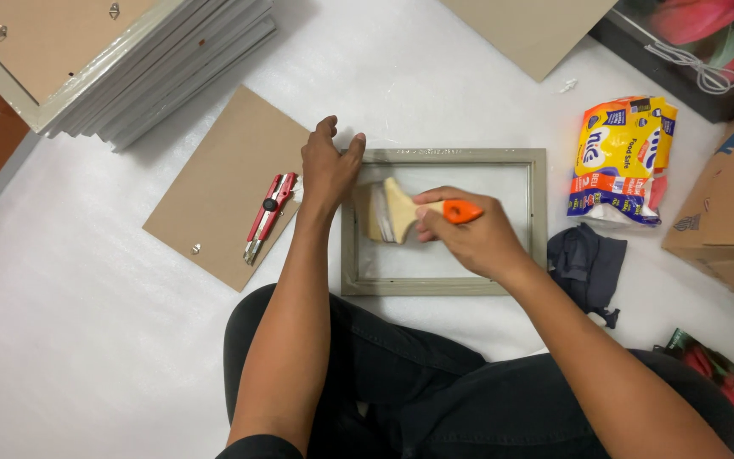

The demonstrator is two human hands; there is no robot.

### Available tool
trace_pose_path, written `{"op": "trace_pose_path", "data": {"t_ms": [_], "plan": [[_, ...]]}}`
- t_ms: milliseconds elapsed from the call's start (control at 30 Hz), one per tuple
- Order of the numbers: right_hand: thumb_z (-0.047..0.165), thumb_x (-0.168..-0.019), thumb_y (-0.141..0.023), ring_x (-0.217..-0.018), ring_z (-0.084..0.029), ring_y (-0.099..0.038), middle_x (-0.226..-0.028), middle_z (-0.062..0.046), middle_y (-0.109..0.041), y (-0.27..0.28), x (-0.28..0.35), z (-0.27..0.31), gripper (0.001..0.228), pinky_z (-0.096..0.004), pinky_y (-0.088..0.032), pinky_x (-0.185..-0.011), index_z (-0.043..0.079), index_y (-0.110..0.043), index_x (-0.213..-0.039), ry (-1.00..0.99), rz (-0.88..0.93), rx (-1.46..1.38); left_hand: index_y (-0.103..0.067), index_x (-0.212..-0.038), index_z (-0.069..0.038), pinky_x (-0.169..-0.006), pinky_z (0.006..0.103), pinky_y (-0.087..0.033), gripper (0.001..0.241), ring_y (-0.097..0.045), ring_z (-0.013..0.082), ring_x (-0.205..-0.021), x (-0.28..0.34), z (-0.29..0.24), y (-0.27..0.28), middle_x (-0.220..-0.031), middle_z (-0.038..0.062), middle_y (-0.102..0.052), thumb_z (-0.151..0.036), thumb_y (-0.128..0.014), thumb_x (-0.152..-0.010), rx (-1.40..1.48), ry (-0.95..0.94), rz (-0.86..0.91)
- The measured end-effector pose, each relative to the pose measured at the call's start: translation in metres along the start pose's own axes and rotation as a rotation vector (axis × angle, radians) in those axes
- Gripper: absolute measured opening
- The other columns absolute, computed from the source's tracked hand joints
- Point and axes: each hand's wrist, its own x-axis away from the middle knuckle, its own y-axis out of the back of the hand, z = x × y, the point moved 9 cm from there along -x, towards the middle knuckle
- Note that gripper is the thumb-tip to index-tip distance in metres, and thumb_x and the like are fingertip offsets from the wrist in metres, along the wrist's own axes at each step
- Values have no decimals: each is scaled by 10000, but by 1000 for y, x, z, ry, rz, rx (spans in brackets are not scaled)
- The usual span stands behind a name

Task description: Cleaning the glass and assembling a picture frame by placing a backing sheet

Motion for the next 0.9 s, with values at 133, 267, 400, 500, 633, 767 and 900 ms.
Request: {"op": "trace_pose_path", "data": {"t_ms": [133, 267, 400, 500, 633, 767, 900], "plan": [[94, -812, -693, -688, -193, -737, -712, -149, -755, 22, -19, -25, 266, -316, -582, -665, 91, -796, -1057, 38, -10, 181, -461, -1441, 92, -970, 613, -543, 655, -615, 523, -1216, 2, 0, 2, -1358, 363, -557, -300, -655, -954, 1, 13, 0], [229, -858, -716, -685, -333, -663, -732, -178, -687, 100, -28, -24, 170, -413, -494, -656, 164, -810, -985, 60, -298, 627, -461, -1438, 98, -976, 626, -534, 649, -600, 536, -1227, 5, -3, 7, -1358, 375, -549, -287, -654, -952, 12, 29, 1], [216, -915, -729, -601, -468, -635, -605, -242, -597, 118, -6, 3, 161, -478, -463, -573, 59, -763, -906, 310, -453, 963, -463, -1435, 105, -995, 646, -513, 652, -564, 542, -1266, 5, -7, 1, -1366, 370, -550, -282, -653, -946, -3, 33, 33], [182, -826, -706, -608, -163, -598, -619, -107, -657, 70, 1, -3, 120, -312, -456, -615, 206, -804, -889, 197, -271, 459, -468, -1430, 108, -994, 647, -513, 652, -561, 543, -1270, 5, -6, -2, -1362, 369, -553, -292, -653, -950, -12, 23, 37], [73, -790, -717, -597, -161, -677, -585, -104, -734, -3, 15, 15, 270, -285, -527, -624, 120, -807, -1040, 153, 59, 133, -470, -1436, 94, -997, 640, -513, 665, -565, 528, -1274, 3, 1, -2, -1366, 352, -559, -315, -664, -948, -38, 27, 39], [145, -764, -684, -723, -333, -732, -765, -237, -750, 33, 3, -15, 295, -405, -558, -696, 135, -812, -1029, -119, 63, 363, -461, -1443, 94, -1015, 634, -505, 668, -567, 525, -1274, 4, 3, 0, -1366, 354, -558, -314, -650, -950, -40, 38, 45], [291, -777, -675, -769, -402, -722, -719, -198, -724, 140, -11, -47, 248, -425, -538, -691, 207, -819, -960, -256, -194, 745, -469, -1436, 102, -1012, 643, -500, 672, -561, 539, -1273, 2, 3, -6, -1357, 366, -563, -302, -667, -937, -42, 33, 68]]}}
